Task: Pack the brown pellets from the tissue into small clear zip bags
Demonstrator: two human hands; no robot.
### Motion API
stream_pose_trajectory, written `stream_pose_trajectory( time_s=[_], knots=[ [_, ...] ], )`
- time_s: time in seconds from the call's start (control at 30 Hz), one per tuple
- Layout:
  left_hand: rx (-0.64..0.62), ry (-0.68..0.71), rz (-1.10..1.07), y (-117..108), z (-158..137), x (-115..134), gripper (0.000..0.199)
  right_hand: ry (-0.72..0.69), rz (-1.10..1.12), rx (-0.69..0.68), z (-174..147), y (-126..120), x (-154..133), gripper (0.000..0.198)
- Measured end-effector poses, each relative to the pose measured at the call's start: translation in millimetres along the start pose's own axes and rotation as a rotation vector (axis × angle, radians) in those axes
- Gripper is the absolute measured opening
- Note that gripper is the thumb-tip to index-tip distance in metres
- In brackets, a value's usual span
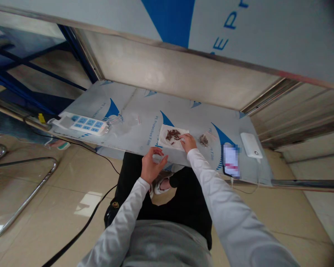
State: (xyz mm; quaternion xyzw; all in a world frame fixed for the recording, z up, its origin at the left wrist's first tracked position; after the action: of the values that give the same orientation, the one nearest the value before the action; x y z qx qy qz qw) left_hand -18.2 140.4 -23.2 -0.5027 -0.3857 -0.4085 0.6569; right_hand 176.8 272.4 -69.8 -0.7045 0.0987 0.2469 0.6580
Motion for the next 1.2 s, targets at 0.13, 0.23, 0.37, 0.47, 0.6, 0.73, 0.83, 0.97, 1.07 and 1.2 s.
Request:
stream_pose_trajectory(
  time_s=[0.13,0.23,0.37,0.47,0.6,0.73,0.83,0.97,1.07,1.2],
  knots=[
    [0.013,-0.022,0.004,-4,0,-4,0.023,-0.014,-0.046,-0.034,5,10,4,0.016],
    [0.02,-0.027,0.004,-7,1,-7,0.023,-0.015,-0.064,-0.031,2,10,5,0.01],
    [0.019,-0.02,0.013,-6,1,-8,0.023,0.021,-0.057,0.004,-1,12,1,0.011],
    [0.011,-0.012,0.022,-5,2,-6,0.023,0.052,-0.044,0.025,0,17,-6,0.009],
    [0.004,-0.014,0.023,-4,1,-3,0.022,0.083,-0.021,0.059,2,18,-12,0.008],
    [0.006,-0.004,0.01,-5,1,-2,0.022,0.091,0.049,0.111,-17,-1,-30,0.006],
    [-0.005,0.019,0.001,-2,2,2,0.022,0.018,0.254,0.18,-55,-26,-65,0.016],
    [-0.05,0.049,0.003,8,3,10,0.023,-0.146,0.439,0.123,-101,-43,-117,0.01],
    [-0.091,0.053,-0.01,15,2,16,0.023,-0.165,0.381,0.08,-110,-43,-131,0.008],
    [-0.118,0.058,-0.026,17,-1,19,0.025,-0.22,0.242,0.032,-111,-39,-134,0.008]
  ],
)
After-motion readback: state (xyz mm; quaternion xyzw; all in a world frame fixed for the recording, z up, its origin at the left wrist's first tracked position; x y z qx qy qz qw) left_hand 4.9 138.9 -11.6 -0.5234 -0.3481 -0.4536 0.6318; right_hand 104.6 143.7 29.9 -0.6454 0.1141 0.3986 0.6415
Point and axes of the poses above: each hand's wrist, its own z-axis towards the middle knuckle, its own y-axis out of the palm, x = y × z, the point moved 7 cm from there along z, towards the middle knuckle, and after that the axes turned 7 degrees about -x, right-handed, at the moved point
